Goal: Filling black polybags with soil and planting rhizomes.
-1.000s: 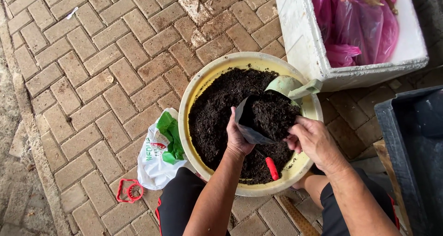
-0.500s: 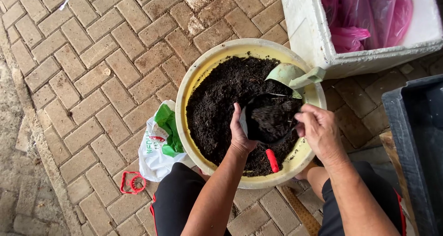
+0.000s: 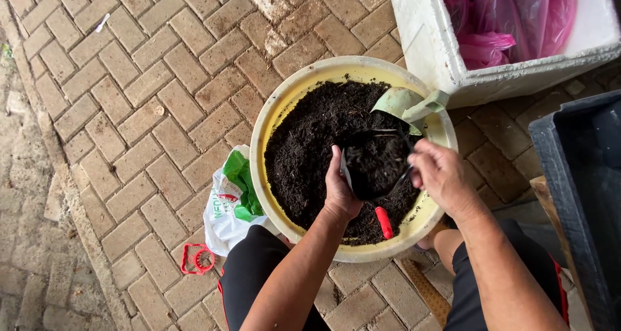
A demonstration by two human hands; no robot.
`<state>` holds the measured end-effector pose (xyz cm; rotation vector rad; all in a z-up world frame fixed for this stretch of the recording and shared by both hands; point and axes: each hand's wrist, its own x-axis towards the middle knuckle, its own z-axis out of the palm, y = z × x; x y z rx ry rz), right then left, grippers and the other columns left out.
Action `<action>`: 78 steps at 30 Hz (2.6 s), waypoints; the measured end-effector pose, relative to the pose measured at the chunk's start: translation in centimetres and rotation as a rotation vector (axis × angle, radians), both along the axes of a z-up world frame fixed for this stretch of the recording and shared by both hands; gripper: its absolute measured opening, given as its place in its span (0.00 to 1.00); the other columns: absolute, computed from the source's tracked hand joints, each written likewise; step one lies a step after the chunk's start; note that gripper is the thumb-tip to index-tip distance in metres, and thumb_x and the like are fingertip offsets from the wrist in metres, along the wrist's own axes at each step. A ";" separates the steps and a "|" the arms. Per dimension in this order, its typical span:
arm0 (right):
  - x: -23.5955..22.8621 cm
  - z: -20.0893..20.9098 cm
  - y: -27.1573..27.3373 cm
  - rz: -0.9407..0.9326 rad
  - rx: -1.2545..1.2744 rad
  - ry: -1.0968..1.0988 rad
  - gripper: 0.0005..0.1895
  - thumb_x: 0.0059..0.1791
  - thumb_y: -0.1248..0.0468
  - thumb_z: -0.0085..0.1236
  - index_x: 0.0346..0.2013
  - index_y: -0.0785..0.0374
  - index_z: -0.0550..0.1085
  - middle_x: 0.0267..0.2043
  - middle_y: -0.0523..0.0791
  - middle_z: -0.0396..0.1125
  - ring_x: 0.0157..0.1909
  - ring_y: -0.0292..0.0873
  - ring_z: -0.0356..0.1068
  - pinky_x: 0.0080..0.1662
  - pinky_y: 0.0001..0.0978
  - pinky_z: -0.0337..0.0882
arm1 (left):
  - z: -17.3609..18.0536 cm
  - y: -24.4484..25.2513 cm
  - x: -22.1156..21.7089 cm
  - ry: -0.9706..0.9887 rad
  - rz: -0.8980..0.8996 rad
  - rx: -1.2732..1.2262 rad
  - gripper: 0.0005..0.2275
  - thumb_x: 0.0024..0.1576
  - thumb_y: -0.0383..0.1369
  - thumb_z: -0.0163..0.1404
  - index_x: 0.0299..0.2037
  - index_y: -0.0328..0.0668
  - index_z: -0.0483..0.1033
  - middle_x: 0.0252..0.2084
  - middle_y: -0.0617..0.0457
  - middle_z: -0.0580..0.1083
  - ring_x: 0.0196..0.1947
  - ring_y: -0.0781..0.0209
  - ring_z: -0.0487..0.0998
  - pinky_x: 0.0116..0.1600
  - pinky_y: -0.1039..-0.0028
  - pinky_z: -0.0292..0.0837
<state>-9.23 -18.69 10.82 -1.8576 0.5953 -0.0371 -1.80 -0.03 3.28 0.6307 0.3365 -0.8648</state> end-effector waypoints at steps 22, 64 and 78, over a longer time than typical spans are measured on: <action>1.4 5.2 0.9 0.370 -0.476 -0.310 0.14 0.56 0.58 0.50 0.41 0.69 0.74 0.37 0.49 0.72 0.36 0.40 0.74 0.36 0.33 0.75 | -1.8 -0.4 -0.5 0.167 -0.083 0.123 0.32 0.52 0.56 0.49 0.58 0.38 0.73 0.53 0.37 0.73 0.53 0.45 0.73 0.58 0.50 0.71; -4.3 -2.3 -0.3 -0.044 0.277 0.056 0.13 0.55 0.66 0.44 0.44 0.73 0.73 0.36 0.52 0.64 0.37 0.43 0.71 0.35 0.40 0.82 | 5.8 0.3 0.4 -0.649 -0.422 0.520 0.38 0.53 0.48 0.48 0.74 0.43 0.53 0.60 0.37 0.73 0.57 0.48 0.76 0.60 0.60 0.72; -6.9 -7.2 0.7 0.030 -0.626 0.075 0.14 0.56 0.64 0.49 0.30 0.64 0.80 0.36 0.50 0.65 0.32 0.47 0.69 0.29 0.35 0.76 | 7.7 0.4 -0.7 -1.273 -0.335 1.095 0.17 0.62 0.32 0.34 0.43 0.30 0.76 0.25 0.32 0.75 0.26 0.37 0.79 0.37 0.56 0.76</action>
